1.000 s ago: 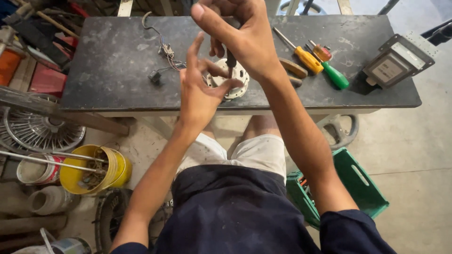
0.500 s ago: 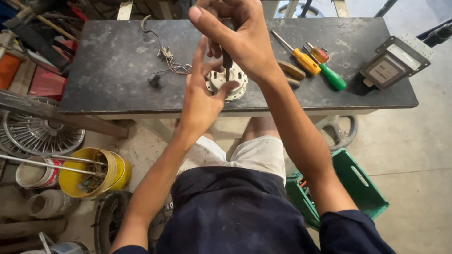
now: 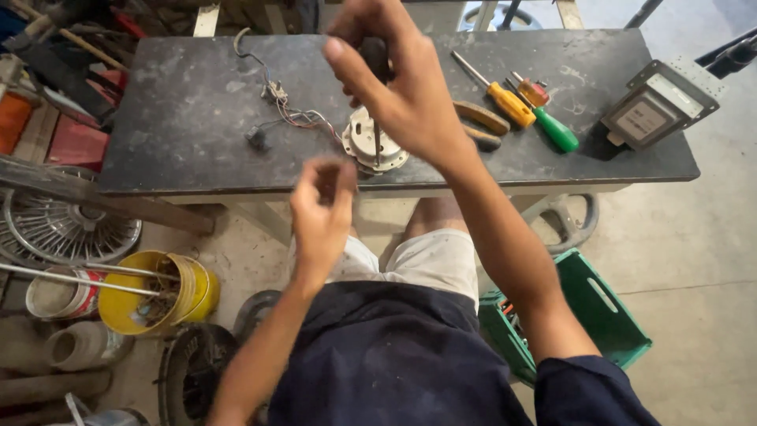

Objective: Disassembling and cleaning components of a small electric motor using hand tools at a workbench.

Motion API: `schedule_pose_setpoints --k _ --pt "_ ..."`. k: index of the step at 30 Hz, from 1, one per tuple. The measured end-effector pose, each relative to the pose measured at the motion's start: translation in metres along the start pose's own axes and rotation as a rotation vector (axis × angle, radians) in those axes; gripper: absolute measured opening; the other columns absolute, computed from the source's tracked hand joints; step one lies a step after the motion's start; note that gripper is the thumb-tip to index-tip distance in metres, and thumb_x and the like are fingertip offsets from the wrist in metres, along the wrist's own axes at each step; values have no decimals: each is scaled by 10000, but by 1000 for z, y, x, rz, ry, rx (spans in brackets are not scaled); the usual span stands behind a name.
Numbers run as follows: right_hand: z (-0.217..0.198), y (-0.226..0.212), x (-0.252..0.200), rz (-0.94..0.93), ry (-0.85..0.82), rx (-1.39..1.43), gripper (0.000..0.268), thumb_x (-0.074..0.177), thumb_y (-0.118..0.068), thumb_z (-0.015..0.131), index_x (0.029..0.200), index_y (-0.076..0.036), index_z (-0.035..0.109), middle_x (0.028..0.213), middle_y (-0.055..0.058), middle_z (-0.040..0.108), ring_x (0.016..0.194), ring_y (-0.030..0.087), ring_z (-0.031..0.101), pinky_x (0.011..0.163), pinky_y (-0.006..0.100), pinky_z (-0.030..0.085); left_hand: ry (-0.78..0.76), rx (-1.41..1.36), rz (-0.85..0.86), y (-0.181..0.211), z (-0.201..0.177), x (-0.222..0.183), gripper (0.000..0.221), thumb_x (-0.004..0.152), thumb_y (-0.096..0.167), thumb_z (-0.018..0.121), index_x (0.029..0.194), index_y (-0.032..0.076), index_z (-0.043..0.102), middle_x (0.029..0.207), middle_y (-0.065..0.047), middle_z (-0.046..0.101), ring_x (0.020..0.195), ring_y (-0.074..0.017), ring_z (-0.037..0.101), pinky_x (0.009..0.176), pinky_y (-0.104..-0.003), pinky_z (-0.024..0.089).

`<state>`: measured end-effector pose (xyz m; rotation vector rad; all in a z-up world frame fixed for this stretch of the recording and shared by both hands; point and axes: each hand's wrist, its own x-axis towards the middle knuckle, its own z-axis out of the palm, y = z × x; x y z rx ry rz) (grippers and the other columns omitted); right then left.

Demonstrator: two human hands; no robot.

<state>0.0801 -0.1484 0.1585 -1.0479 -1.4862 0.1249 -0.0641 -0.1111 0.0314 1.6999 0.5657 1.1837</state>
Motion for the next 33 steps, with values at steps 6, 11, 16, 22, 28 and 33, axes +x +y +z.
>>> schedule_pose_setpoints --k 6,11,16,22,28,33 --pt "4 -1 -22 -34 9 10 267 1128 -154 516 1156 -110 254 1149 157 495 854 217 579 767 292 534 -180 -384 -556 -26 12 -36 323 977 241 646 1239 54 624 823 -117 756 560 -113 595 458 -230 425" --pt "-3 3 -23 -99 159 -238 304 1050 -301 663 1041 -74 461 1053 88 450 904 179 462 717 282 383 -188 -799 -673 -24 14 -34 495 919 106 639 1396 30 531 1003 -223 753 612 -174 642 521 -245 496" --pt "-2 13 -31 62 30 -85 223 1102 -157 582 1198 -56 407 1063 92 490 810 149 544 676 258 548 -191 -988 -783 -38 5 -35 560 885 95 605 1436 32 524 1010 -184 705 652 -187 625 522 -261 504" --pt "-17 12 -45 284 -46 -108 341 1078 -68 588 1362 -68 399 1059 119 669 919 200 705 811 278 599 -122 -351 -393 -18 5 -33 438 927 178 628 1333 23 577 978 -126 747 715 -149 649 599 -265 495" --pt "-46 31 -65 175 307 -14 669 1247 109 530 1641 -290 165 1206 321 699 890 400 791 910 493 777 110 553 209 -34 35 13 850 817 537 791 1389 10 448 1368 -179 556 1278 -356 537 1087 -526 409" --pt "-52 48 -60 137 355 -164 741 1284 100 517 1667 -387 109 1275 404 704 787 416 789 891 536 780 75 654 92 -45 52 49 993 733 678 797 1426 54 456 1354 -134 572 1283 -335 535 1087 -549 338"
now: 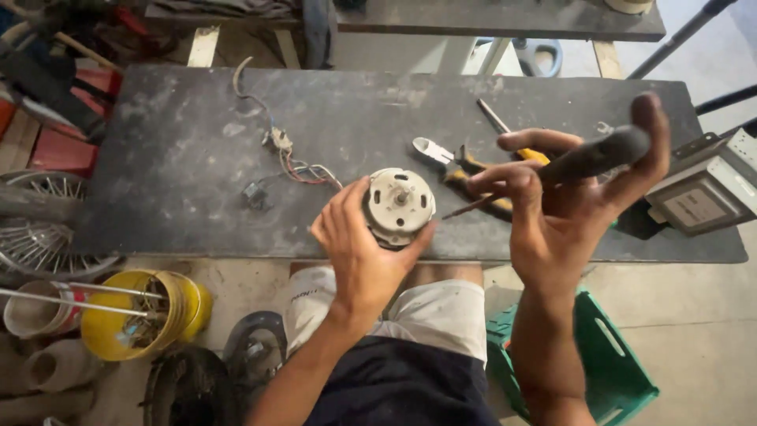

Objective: Disassembling and cleaning components of a small electric motor using hand tools at a workbench.

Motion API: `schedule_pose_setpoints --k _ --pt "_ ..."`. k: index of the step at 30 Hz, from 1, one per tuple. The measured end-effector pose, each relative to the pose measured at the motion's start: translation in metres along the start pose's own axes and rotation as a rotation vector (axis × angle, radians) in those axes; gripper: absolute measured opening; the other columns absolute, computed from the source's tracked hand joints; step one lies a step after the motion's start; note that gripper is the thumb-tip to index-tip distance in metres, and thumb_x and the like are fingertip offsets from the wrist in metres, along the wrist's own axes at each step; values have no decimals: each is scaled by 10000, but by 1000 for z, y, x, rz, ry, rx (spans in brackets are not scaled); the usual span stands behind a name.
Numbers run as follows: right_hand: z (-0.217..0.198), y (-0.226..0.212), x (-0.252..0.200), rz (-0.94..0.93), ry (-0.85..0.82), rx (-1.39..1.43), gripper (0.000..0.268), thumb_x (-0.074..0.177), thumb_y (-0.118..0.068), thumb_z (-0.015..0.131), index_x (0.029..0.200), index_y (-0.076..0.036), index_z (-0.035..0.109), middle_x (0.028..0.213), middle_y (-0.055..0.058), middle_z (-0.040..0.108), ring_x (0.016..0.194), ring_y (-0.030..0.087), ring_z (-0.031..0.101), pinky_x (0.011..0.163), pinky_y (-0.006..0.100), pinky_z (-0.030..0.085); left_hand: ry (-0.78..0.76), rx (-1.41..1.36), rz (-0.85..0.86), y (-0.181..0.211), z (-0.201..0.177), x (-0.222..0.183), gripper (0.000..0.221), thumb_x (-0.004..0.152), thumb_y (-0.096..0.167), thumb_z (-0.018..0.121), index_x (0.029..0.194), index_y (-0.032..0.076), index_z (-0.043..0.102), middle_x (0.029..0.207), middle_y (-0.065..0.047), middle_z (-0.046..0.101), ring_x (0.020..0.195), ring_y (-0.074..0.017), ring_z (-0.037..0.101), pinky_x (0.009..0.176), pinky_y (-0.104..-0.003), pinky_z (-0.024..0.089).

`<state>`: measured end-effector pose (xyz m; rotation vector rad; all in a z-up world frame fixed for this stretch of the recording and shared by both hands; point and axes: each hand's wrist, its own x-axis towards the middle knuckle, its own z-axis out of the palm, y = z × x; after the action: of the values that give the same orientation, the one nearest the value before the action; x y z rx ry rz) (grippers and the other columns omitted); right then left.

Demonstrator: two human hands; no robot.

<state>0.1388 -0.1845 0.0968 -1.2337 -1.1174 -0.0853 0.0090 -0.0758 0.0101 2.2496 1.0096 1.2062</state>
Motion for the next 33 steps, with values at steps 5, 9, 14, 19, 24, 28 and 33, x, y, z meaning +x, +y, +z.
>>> schedule_pose_setpoints --k 5,9,14,19,24,28,33 --pt "-1 10 5 112 27 71 525 1192 -172 554 1581 -250 210 1283 277 555 1004 370 742 882 563 775 -368 -306 325 -40 -26 39 926 748 366 884 1470 19 421 1456 -85 607 1361 -247 586 1291 -587 205" --pt "4 21 0 220 74 168 646 1157 -152 612 1630 -232 180 1172 226 657 1004 345 762 948 534 804 -522 -388 321 -34 -50 48 855 826 144 642 1581 6 265 1648 -153 370 1581 -334 311 1357 -581 166" --pt "14 17 -16 91 101 159 740 1263 79 531 1708 -399 183 1178 346 672 805 425 763 887 559 782 -454 -377 279 -32 -35 32 926 844 372 809 1543 25 311 1597 -155 438 1513 -373 433 1324 -574 235" --pt "21 25 0 -87 33 119 705 1196 147 473 1632 -354 235 1090 368 600 773 440 696 818 567 721 -370 -328 322 -38 -18 31 948 766 442 906 1479 56 416 1517 -133 525 1445 -329 516 1287 -586 308" --pt "20 26 5 -123 -17 128 668 1182 120 469 1622 -334 253 1068 357 602 763 424 682 803 544 704 -566 -368 370 -35 -31 53 850 787 265 880 1491 101 433 1584 -145 476 1509 -314 453 1301 -643 189" --pt "24 22 4 -150 -60 116 664 1166 111 458 1613 -332 245 1053 348 581 791 411 667 781 514 694 -655 -419 386 -39 -28 57 887 747 191 883 1506 137 427 1600 -151 444 1536 -334 421 1302 -635 170" --pt "25 18 3 -144 -36 105 656 1156 117 465 1597 -327 267 990 360 573 720 419 647 739 519 683 -657 -432 378 -39 -26 56 875 753 171 867 1508 139 426 1601 -156 435 1529 -361 428 1304 -626 207"
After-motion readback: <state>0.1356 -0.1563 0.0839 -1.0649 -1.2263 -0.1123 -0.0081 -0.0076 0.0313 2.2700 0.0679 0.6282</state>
